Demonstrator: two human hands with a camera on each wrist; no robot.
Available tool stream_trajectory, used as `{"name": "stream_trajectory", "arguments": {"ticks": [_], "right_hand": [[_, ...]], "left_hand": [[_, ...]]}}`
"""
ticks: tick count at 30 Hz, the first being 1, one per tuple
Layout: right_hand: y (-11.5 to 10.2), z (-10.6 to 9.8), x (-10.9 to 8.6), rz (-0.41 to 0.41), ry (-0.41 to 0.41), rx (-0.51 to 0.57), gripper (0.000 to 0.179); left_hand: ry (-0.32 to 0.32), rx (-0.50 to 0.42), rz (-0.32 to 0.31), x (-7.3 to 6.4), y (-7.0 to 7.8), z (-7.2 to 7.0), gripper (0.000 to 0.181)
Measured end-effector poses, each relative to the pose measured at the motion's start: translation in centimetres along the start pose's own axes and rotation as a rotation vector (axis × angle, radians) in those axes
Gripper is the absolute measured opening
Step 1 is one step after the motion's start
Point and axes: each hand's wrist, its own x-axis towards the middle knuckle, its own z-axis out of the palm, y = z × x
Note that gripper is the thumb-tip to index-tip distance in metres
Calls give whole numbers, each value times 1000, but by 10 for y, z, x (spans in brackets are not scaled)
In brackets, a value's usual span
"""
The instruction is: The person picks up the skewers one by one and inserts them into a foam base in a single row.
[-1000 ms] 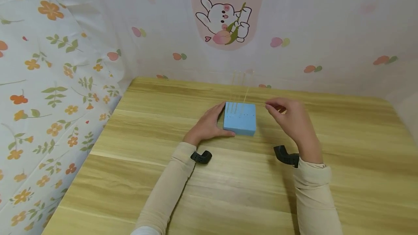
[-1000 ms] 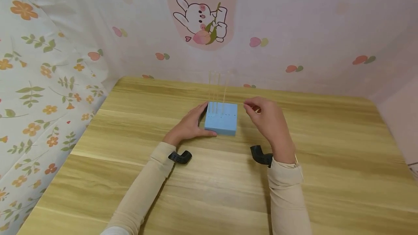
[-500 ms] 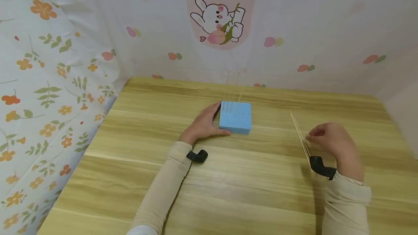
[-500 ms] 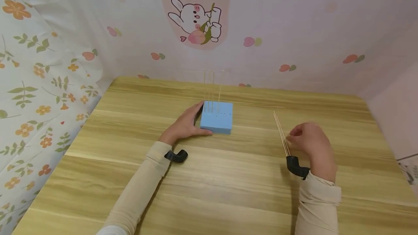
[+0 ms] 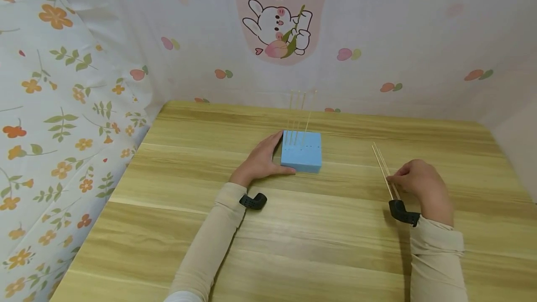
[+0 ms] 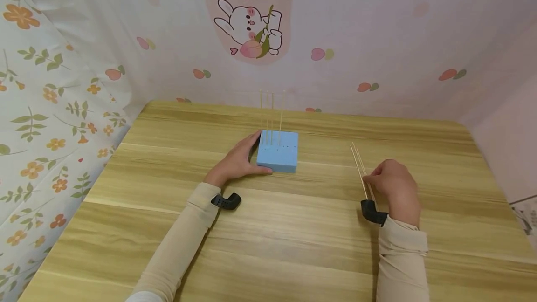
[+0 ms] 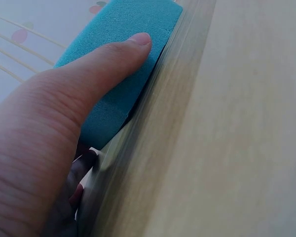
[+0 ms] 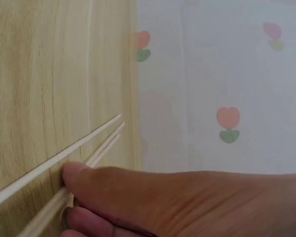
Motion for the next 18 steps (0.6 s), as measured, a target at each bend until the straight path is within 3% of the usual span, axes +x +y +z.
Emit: {"name": "stream_trajectory", "arguments": {"ticks": [18], "right_hand": [[-2,-1,6,-11,-123,25,28]], "left_hand": [[-8,-5,-19,0,0,2,126]]}}
